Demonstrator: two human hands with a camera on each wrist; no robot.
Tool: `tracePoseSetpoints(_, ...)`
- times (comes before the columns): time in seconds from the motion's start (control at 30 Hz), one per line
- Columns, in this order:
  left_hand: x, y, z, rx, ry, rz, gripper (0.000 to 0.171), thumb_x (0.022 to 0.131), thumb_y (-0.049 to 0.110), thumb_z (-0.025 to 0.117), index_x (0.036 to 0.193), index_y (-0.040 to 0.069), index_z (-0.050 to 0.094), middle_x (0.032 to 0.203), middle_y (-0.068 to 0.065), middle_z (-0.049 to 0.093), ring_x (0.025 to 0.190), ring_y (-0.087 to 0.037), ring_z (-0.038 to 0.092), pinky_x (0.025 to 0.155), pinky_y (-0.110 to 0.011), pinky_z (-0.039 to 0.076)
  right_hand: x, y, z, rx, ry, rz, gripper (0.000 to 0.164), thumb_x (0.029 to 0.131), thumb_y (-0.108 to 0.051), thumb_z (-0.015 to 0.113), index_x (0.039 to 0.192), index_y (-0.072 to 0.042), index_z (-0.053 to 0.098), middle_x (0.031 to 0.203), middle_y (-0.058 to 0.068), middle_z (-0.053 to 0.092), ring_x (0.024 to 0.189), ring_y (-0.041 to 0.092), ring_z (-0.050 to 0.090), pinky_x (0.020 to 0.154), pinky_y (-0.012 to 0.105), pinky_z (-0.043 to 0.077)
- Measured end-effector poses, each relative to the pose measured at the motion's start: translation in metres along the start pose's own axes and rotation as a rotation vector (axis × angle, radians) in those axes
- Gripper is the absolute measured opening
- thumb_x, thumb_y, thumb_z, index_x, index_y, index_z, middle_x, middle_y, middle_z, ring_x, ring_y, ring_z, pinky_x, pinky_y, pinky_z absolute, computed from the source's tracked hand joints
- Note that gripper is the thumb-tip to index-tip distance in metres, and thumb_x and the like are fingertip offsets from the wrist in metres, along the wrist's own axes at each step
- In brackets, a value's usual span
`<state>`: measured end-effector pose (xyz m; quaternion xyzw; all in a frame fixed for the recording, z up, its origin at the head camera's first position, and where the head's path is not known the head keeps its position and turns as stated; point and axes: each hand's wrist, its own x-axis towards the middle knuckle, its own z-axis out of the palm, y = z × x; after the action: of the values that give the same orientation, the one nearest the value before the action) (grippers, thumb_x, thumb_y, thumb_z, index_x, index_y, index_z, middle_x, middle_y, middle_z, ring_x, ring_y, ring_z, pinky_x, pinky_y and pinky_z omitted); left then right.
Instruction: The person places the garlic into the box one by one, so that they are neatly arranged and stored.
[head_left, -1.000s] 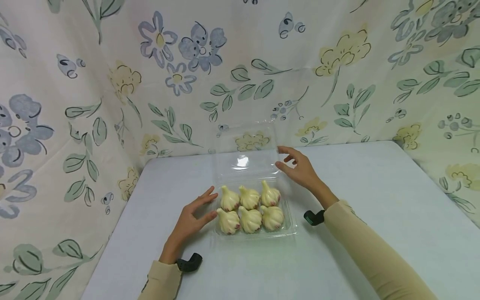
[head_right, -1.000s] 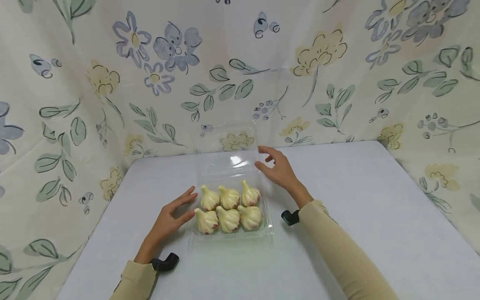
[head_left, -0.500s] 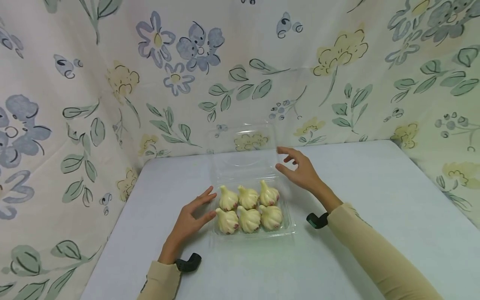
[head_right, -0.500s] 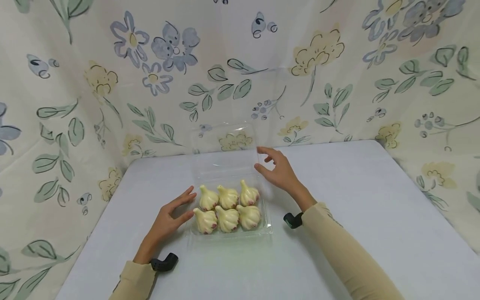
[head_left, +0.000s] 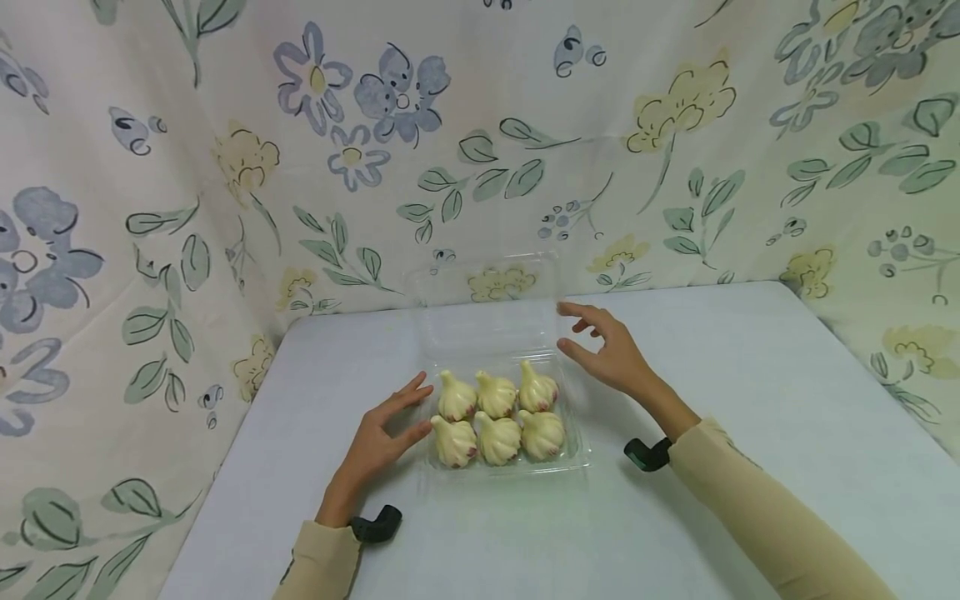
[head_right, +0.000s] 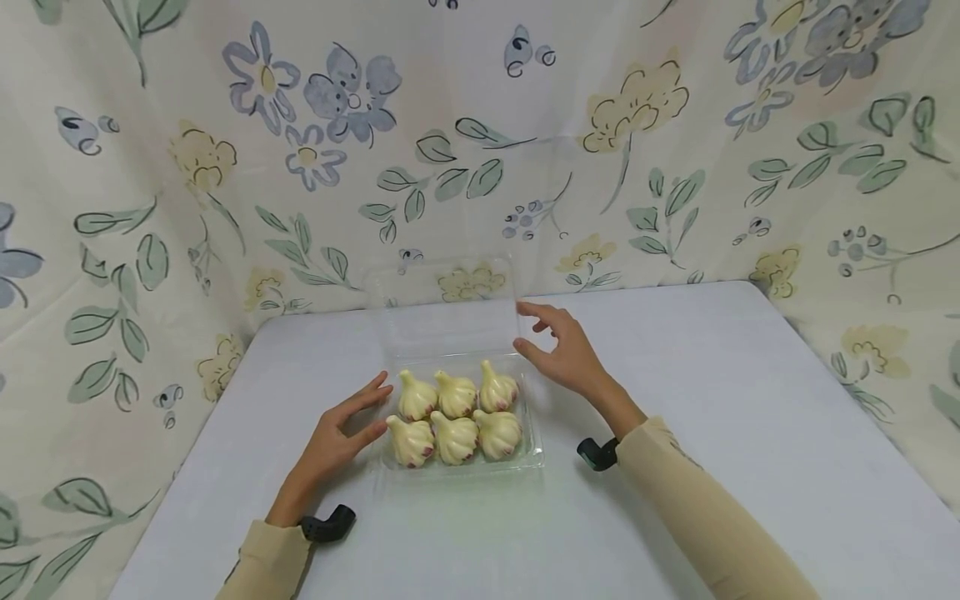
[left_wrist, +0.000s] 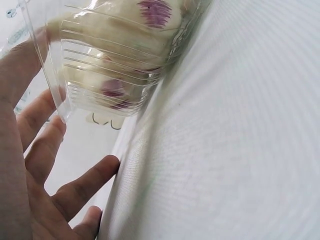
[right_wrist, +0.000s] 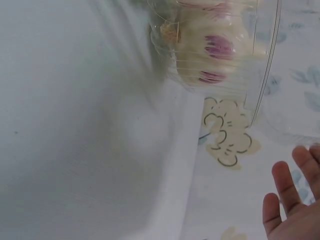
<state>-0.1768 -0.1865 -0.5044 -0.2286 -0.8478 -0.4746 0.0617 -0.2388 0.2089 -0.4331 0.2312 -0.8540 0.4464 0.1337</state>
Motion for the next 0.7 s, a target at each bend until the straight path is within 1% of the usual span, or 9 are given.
tracePoseSetpoints(0.13,0.000,0.000,0.000,-0.006,-0.001,0.006,0.055,0.092,0.015,0.076,0.143,0.025,0.060,0.162,0.001,0.043,0.151,-0.023,0.039,0.120,-0.060,0.028,-0.006,-0.002,0.000,0.000,0.005,-0.004,0.056,0.095,-0.019,0.073,0.147,-0.016,0.054,0.143,0.011,0.061,0.112,0.032,0.060,0.094,0.058,0.045)
tracePoseSetpoints(0.23,0.001,0.001,0.000,-0.013,-0.003,0.013,0.055,0.092,0.015,0.076,0.143,0.024,0.060,0.162,0.000,0.043,0.152,-0.025,0.038,0.120,-0.063,0.027,-0.012,-0.003,0.000,0.001,0.005,0.000,0.057,0.095,-0.020,0.073,0.148,-0.015,0.053,0.145,0.010,0.060,0.112,0.028,0.060,0.094,0.057,0.045)
tracePoseSetpoints(0.47,0.002,0.001,-0.001,-0.024,-0.004,0.026,0.055,0.092,0.014,0.075,0.144,0.023,0.059,0.162,-0.001,0.043,0.152,-0.025,0.038,0.122,-0.064,0.023,-0.023,-0.007,0.000,0.013,-0.003,0.020,0.057,0.095,-0.021,0.072,0.148,-0.015,0.053,0.147,0.008,0.059,0.115,0.025,0.059,0.096,0.058,0.045)
tracePoseSetpoints(0.63,0.001,0.001,0.000,-0.029,-0.010,0.025,0.055,0.092,0.014,0.075,0.144,0.023,0.059,0.162,-0.001,0.042,0.152,-0.024,0.038,0.122,-0.063,0.023,-0.031,-0.009,0.001,-0.005,0.001,0.023,0.057,0.094,-0.019,0.072,0.148,-0.016,0.054,0.146,0.009,0.059,0.115,0.026,0.060,0.095,0.057,0.046)
tracePoseSetpoints(0.7,0.001,0.001,0.000,-0.027,-0.008,0.024,0.055,0.092,0.014,0.075,0.144,0.023,0.059,0.162,-0.001,0.042,0.152,-0.023,0.038,0.122,-0.063,0.024,-0.034,-0.009,0.001,-0.005,0.003,0.025,0.056,0.094,-0.019,0.073,0.148,-0.016,0.054,0.145,0.009,0.060,0.115,0.025,0.060,0.095,0.055,0.047)
